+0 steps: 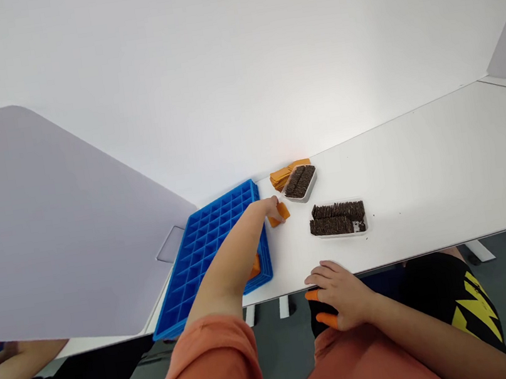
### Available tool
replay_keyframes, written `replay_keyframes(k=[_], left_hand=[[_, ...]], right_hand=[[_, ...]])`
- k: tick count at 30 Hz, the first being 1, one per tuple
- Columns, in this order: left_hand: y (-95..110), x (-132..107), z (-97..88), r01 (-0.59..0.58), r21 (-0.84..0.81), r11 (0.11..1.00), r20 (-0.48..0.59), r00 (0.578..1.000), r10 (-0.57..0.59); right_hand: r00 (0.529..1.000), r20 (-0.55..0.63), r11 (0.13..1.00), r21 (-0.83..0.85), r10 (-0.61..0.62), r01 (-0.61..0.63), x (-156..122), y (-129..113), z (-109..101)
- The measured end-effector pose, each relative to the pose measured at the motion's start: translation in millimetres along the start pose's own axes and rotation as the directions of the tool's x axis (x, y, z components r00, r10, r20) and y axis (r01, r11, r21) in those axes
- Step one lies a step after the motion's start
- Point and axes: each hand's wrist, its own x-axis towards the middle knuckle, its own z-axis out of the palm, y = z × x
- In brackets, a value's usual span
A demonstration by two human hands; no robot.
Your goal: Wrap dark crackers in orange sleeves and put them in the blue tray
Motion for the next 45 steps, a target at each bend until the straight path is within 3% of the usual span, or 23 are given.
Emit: replay_keyframes(k=[5, 10, 13, 17, 19, 21, 23, 24, 26, 29, 31, 35, 38, 40, 42, 45], left_hand=[[8.5, -22.9, 9.2, -0.012, -0.038, 0.999, -0.02, 1.0, 0.011], [9.7, -57.7, -8.9, -0.084, -0.112, 0.99, -0.07, 0.995, 0.077], [7.7, -100.1, -31.3, -0.206, -0.203, 0.957, -0.142, 0.973, 0.179], [11.0, -185.9, -47.3, -0.414, -0.315, 0.854, -0.269, 0.902, 0.338], [19.2, -230.4, -40.1, -0.552, -0.426, 0.717, -0.377, 0.829, 0.414], [30.3, -268.0, -25.1, -0.643, -0.413, 0.646, -0.459, 0.759, 0.462], [41.1, -296.5, -7.5, -0.751, -0.278, 0.599, -0.612, 0.619, 0.492], [45.5, -307.5, 0.8, -0.79, -0.214, 0.574, -0.679, 0.543, 0.495], [52.3, -324.4, 15.4, -0.843, -0.138, 0.519, -0.76, 0.426, 0.49], [59.4, -339.6, 33.3, -0.898, -0.14, 0.417, -0.8, 0.351, 0.486], [64.4, -344.5, 44.7, -0.918, -0.208, 0.339, -0.845, 0.343, 0.41], [76.6, -342.9, 69.3, -0.921, -0.382, 0.075, -0.918, 0.388, 0.088], [84.9, -333.9, 86.9, -0.892, -0.435, -0.122, -0.881, 0.449, -0.148], [88.7, -326.4, 97.3, -0.856, -0.466, -0.224, -0.827, 0.511, -0.235], [90.9, -319.2, 106.2, -0.828, -0.487, -0.279, -0.791, 0.553, -0.26], [92.1, -310.3, 115.6, -0.818, -0.506, -0.272, -0.777, 0.57, -0.268]], right_hand=[[1.0, -0.016, 1.0, -0.022, -0.004, 0.004, 0.3, -1.0, -0.8], [1.0, -0.026, 1.0, 0.003, 0.012, -0.012, 0.4, -0.5, 1.0], [0.999, -0.037, 0.998, 0.049, 0.035, -0.034, -0.5, -1.2, -0.8], [0.982, -0.143, 0.973, 0.212, 0.121, -0.089, -3.9, -9.8, -18.9], [0.941, -0.268, 0.947, 0.298, 0.206, -0.122, -6.6, -19.5, -35.1], [0.849, -0.412, 0.907, 0.386, 0.332, -0.167, -9.4, -32.1, -53.5], [0.729, -0.507, 0.843, 0.509, 0.459, -0.177, -11.4, -45.9, -71.2], [0.716, -0.49, 0.799, 0.58, 0.497, -0.158, -12.1, -52.7, -78.8], [0.751, -0.41, 0.718, 0.685, 0.517, -0.12, -13.0, -65.5, -90.4], [0.802, -0.352, 0.642, 0.765, 0.482, -0.05, -13.0, -82.2, -99.2], [0.825, -0.341, 0.613, 0.79, 0.45, -0.008, -11.6, -91.7, -101.8], [0.852, -0.343, 0.615, 0.788, 0.395, 0.032, -5.2, -106.0, -104.2], [0.799, -0.337, 0.607, 0.794, 0.499, -0.044, -1.2, -110.6, -103.9], [0.76, -0.307, 0.566, 0.818, 0.573, -0.097, -1.4, -110.8, -103.5], [0.735, -0.282, 0.525, 0.843, 0.617, -0.117, -4.2, -110.0, -103.9], [0.708, -0.286, 0.488, 0.868, 0.646, -0.095, -10.0, -108.0, -105.1]])
